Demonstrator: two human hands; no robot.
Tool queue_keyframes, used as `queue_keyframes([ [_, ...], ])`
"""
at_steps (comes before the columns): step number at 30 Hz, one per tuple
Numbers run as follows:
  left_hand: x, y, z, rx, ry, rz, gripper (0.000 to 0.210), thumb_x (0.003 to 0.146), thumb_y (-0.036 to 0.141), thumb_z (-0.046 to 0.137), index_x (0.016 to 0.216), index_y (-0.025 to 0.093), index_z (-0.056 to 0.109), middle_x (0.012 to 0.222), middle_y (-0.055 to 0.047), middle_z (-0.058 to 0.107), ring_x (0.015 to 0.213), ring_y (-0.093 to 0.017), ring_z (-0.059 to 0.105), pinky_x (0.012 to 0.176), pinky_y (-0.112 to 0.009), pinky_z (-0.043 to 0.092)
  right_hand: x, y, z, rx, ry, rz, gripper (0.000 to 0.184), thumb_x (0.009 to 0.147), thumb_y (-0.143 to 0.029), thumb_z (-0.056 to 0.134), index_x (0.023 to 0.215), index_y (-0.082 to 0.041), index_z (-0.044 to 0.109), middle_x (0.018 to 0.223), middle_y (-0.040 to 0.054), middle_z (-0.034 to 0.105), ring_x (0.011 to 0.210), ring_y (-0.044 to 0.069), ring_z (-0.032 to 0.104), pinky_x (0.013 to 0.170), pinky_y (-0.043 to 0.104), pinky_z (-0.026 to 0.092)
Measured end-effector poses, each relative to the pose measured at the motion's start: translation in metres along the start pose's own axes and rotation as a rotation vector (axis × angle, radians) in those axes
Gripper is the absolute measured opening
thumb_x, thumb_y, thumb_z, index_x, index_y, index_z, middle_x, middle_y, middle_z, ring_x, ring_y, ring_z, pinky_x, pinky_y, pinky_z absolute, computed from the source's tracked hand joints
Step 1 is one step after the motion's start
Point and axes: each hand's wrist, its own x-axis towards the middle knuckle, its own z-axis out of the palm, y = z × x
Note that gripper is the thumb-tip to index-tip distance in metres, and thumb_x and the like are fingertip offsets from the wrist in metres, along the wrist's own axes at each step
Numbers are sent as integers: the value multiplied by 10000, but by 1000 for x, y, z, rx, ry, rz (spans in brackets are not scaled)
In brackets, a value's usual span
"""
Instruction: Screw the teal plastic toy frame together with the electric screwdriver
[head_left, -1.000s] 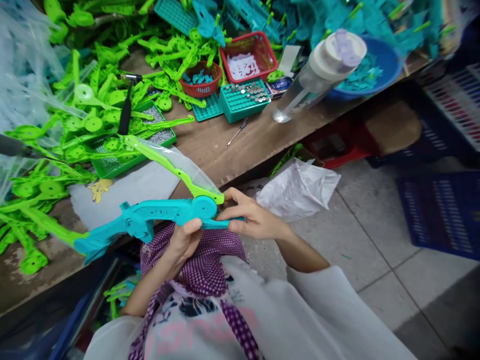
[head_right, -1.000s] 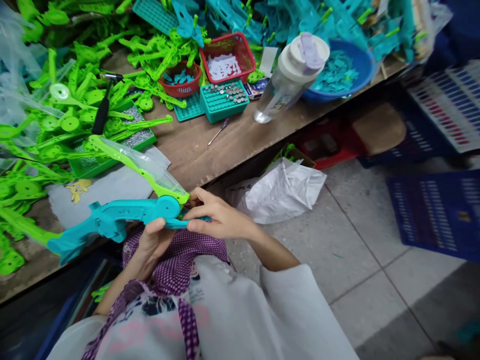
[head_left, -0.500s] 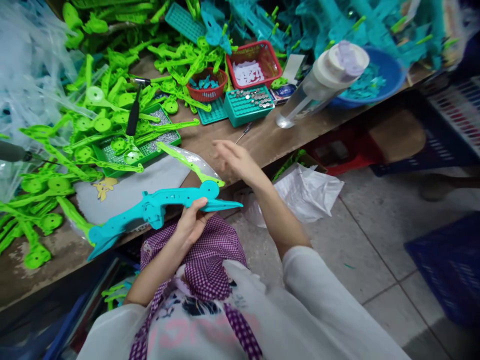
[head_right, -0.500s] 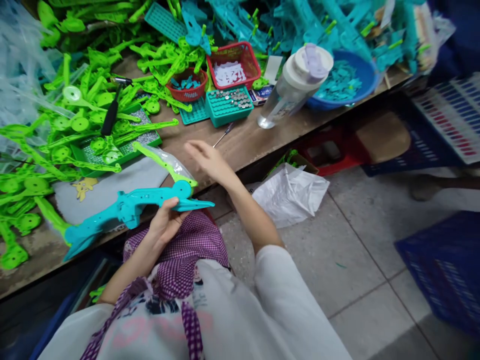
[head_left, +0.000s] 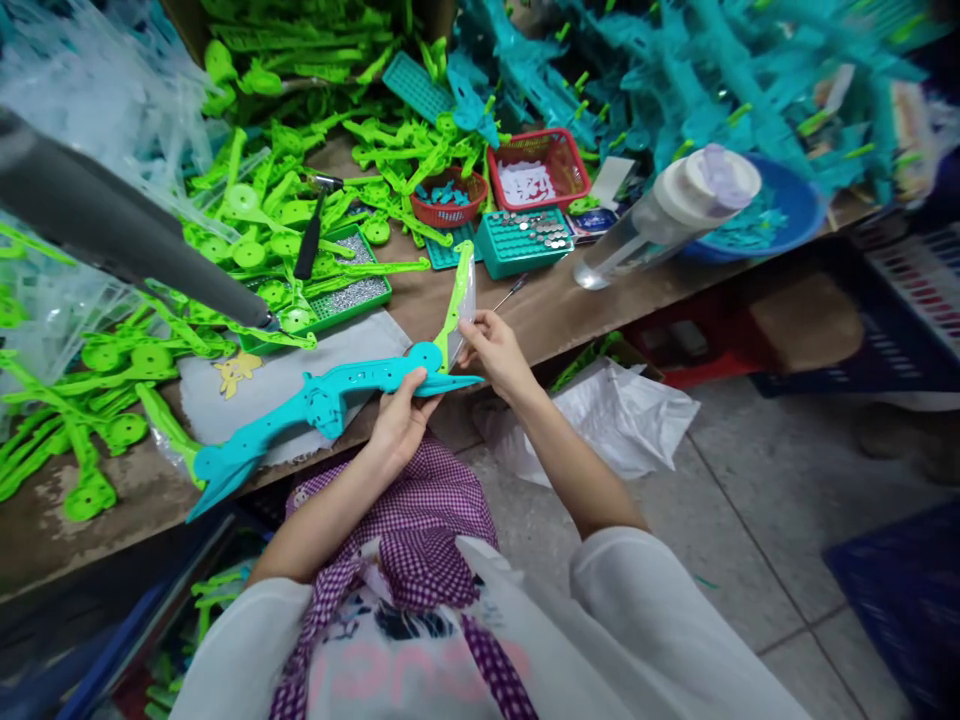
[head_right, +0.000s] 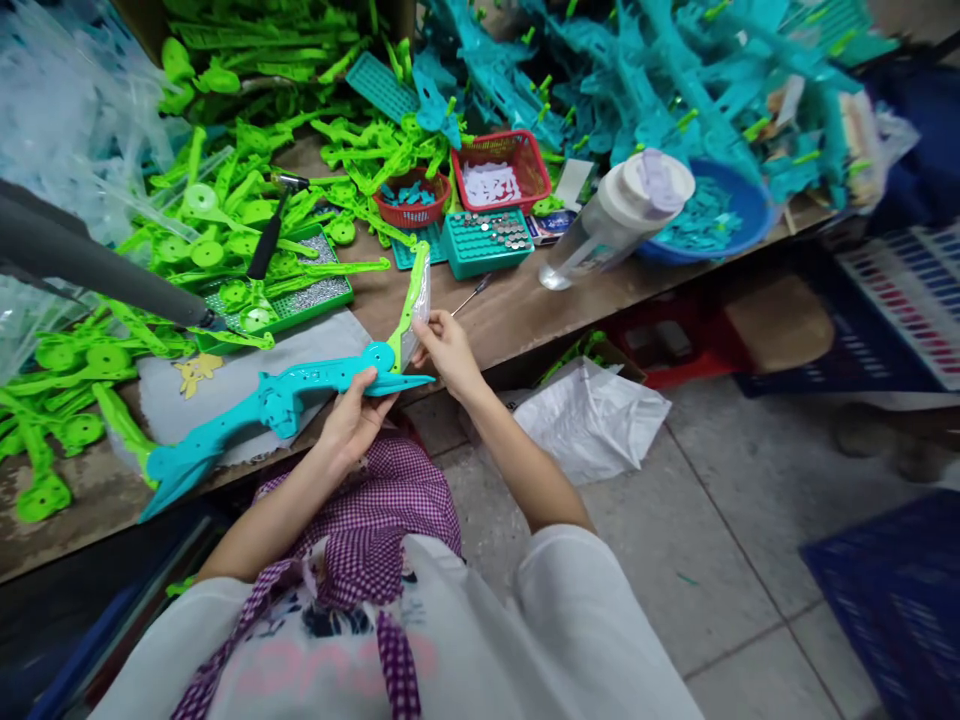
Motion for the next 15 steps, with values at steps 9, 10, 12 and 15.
queue_keyframes([
  [9, 14, -14, 0, -1, 44, 110, 277, 516, 152, 824, 668, 167, 594, 661, 42, 670, 658, -124, 642, 817, -350, 542, 7, -36, -4, -405, 271, -435, 482, 806, -639, 584, 1050, -224, 580, 1099, 81, 655, 982, 186, 651, 794, 295, 559],
  [10, 15, -14, 0, 4, 55, 108, 271, 520, 158, 821, 670, 169, 596, 657, 42, 666, 657, -126, 639, 814, -352, 540, 6, -53, 7, -406, 273, -533, 478, 840, -630, 543, 1102, -230, 575, 1181, 86, 634, 1096, 200, 625, 886, 316, 540],
  [12, 17, -14, 1, 11, 81, 97, 256, 532, 159, 812, 685, 176, 607, 664, 38, 666, 667, -134, 639, 812, -359, 540, 12, -86, 45, -383, 119, -700, 531, 857, -631, 509, 1206, -232, 546, 1316, 75, 576, 1234, 205, 563, 1014, 349, 477],
  [15, 19, -12, 2, 16, 110, 79, 247, 543, 146, 800, 719, 181, 630, 700, 21, 681, 708, -150, 647, 813, -364, 543, 41, -120, 126, -325, -250, -812, 805, 781, -642, 574, 1362, -106, 425, 1457, 112, 457, 1356, 214, 452, 1128, 373, 344],
])
